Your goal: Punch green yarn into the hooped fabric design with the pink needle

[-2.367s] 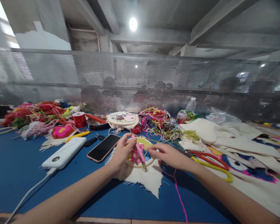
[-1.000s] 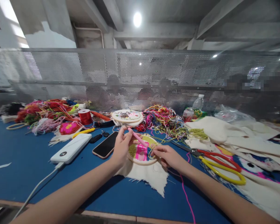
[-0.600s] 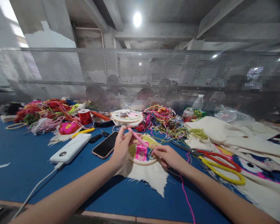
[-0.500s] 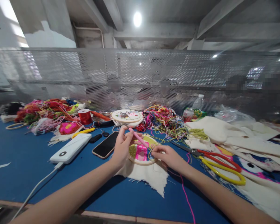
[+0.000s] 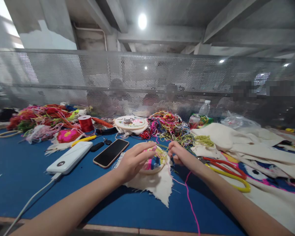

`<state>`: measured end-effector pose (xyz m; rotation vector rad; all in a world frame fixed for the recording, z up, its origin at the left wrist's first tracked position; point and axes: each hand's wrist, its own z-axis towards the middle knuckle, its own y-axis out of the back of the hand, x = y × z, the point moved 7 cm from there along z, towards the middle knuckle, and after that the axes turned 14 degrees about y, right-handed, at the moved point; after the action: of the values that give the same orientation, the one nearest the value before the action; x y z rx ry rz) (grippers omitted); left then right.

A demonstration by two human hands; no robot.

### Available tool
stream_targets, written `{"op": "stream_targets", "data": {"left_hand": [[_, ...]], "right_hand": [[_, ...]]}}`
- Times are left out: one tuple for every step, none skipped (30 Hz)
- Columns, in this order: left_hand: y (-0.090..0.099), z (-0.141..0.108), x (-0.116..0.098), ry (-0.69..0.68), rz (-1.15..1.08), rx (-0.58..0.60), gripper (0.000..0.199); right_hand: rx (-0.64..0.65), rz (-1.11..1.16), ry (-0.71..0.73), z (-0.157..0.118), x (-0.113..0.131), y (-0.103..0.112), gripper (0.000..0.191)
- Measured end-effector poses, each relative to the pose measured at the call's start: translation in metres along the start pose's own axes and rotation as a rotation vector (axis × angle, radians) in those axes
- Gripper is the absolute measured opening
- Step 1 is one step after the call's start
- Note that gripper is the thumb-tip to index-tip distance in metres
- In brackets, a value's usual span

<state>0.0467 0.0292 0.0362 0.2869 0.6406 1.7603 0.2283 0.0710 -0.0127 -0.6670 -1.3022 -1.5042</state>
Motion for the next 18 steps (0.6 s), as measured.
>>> {"op": "stream_targets", "data": {"left_hand": [[0.001,0.0,-0.003,-0.055,0.066,-0.024,0.03],[0.001,-0.001,-0.006,-0.105,0.123,-0.038,0.03],[0.001,-0.002,-0.011,-0.147,0.162,-0.044,0.03],[0.0,-0.003,-0.014,-0.161,0.18,-0.02,0.031],[-0.003,-0.003,-0.015,-0.15,0.175,0.04,0.033],[-0.008,-0.003,-0.016,-0.117,0.149,0.13,0.035],[-0.012,-0.002,-0.014,-0.068,0.11,0.231,0.036],[-0.016,-0.002,-0.011,-0.005,0.065,0.319,0.037],[-0.018,0.0,-0.006,0.072,0.031,0.369,0.036],[-0.017,0.003,0.003,0.163,0.026,0.369,0.034],[-0.013,0.007,0.015,0.275,0.06,0.322,0.03],[-0.007,0.01,0.03,0.416,0.148,0.264,0.029],[-0.001,0.01,0.048,0.58,0.291,0.232,0.029],[0.003,0.007,0.065,0.741,0.458,0.253,0.03],[0.006,0.001,0.08,0.878,0.602,0.317,0.034],[0.009,-0.003,0.09,0.956,0.674,0.358,0.04],[0.01,-0.007,0.096,1.0,0.71,0.394,0.046],[0.01,-0.01,0.1,1.027,0.715,0.434,0.051]], "right_hand": [[0.117,0.204,-0.077,-0.003,-0.002,-0.012,0.027],[0.229,0.379,-0.136,-0.007,-0.001,-0.025,0.036],[0.319,0.518,-0.179,-0.012,0.001,-0.036,0.042],[0.371,0.624,-0.204,-0.016,0.004,-0.046,0.045],[0.381,0.708,-0.214,-0.018,0.005,-0.054,0.044],[0.353,0.771,-0.212,-0.019,0.006,-0.06,0.042],[0.302,0.814,-0.192,-0.018,0.006,-0.064,0.039],[0.241,0.84,-0.158,-0.016,0.007,-0.067,0.036],[0.184,0.85,-0.12,-0.013,0.008,-0.067,0.034],[0.124,0.85,-0.08,-0.01,0.008,-0.064,0.032],[0.043,0.843,-0.036,-0.005,0.009,-0.057,0.031],[-0.057,0.833,0.011,0.0,0.01,-0.044,0.029],[-0.184,0.818,0.059,0.005,0.009,-0.025,0.026],[-0.37,0.801,0.129,0.008,0.009,0.001,0.023],[-0.481,0.796,0.175,0.01,0.008,0.024,0.02],[-0.567,0.794,0.213,0.012,0.007,0.048,0.02],[-0.657,0.787,0.252,0.012,0.005,0.072,0.02],[-0.745,0.777,0.292,0.011,0.004,0.095,0.02]]}}
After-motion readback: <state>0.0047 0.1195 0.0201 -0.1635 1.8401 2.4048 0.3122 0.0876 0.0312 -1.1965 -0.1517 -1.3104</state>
